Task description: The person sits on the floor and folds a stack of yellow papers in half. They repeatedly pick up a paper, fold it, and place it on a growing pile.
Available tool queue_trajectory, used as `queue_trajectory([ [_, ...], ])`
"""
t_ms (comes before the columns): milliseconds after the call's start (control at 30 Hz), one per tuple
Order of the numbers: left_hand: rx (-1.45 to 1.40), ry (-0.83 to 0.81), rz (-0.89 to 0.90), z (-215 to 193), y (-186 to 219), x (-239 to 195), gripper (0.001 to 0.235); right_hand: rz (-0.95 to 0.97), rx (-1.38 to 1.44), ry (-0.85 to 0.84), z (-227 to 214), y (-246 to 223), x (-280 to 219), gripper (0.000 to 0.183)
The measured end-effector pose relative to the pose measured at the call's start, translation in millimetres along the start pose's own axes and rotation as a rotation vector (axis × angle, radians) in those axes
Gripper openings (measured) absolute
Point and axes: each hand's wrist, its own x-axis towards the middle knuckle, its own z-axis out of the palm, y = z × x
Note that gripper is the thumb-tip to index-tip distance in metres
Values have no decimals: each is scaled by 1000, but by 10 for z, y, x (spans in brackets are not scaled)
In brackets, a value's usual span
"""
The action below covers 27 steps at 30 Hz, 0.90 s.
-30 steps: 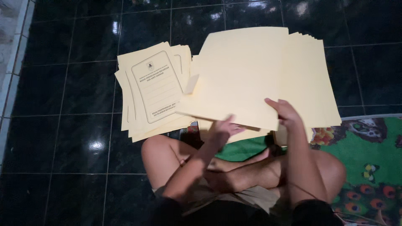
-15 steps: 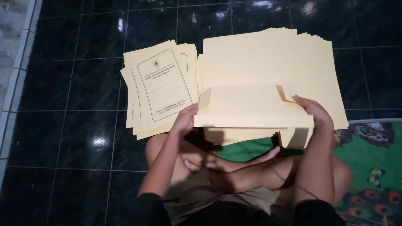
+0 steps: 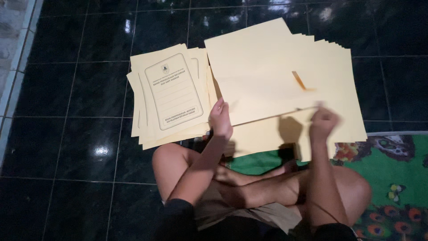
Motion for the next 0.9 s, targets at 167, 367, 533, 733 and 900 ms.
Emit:
queue_trajectory([
  [167,155,-261,-81,145,600,-728,50,1092,-188,-718,686,-2614,-349,63],
  [367,161,-302,26,10,-371,-450,54,1110,-187,-536,771,-1104,-842,94],
  [533,278,-269,-126,-159,-284,-170,55,1156,-22,-422,553,-1054,-1249,83],
  [733,529,-211,-116,-131,-469,4,50,1183,52,-281,364,-993,-1505,79],
  [900,254,-299,-2,-98,-1057,-146,41,1186,66,-265,467,-485,-1478,71],
])
